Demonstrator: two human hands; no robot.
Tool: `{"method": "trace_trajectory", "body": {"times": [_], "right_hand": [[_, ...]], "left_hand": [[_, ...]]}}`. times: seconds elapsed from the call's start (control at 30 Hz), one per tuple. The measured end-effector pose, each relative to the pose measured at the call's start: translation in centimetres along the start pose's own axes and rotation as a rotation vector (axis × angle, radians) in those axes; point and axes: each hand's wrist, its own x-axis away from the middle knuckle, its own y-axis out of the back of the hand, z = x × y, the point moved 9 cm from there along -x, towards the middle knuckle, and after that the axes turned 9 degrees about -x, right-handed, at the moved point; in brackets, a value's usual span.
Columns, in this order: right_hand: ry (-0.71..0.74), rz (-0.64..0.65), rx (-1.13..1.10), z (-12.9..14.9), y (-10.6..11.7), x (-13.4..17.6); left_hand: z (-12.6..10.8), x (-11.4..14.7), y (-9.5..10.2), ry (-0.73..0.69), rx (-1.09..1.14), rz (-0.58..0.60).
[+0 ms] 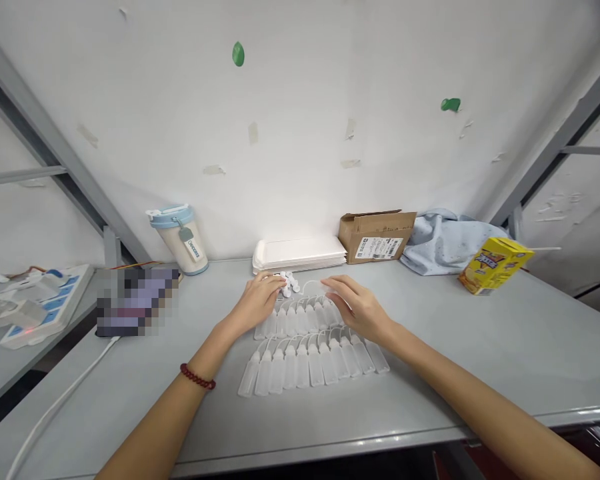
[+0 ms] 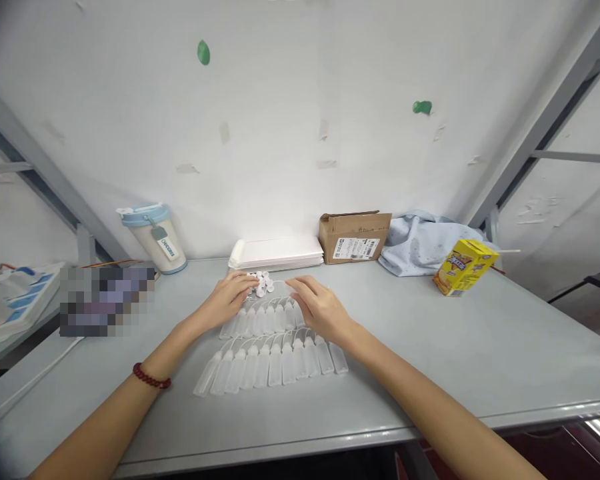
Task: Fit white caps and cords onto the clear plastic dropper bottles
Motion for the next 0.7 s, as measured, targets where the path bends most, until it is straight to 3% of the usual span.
{"method": "trace_trajectory", "body": {"times": [0.17, 0.7], "right_hand": [[0.002, 0.003, -0.003, 0.0, -0.1, 0.1], [-0.006, 0.024, 0.0, -0.1, -0.3, 0.1]], "left_hand": [[0.5, 0.2, -1.0, 0.056, 0.019, 0.062], [0.2, 0.1, -1.5, 0.098, 0.052, 0.135]]}}
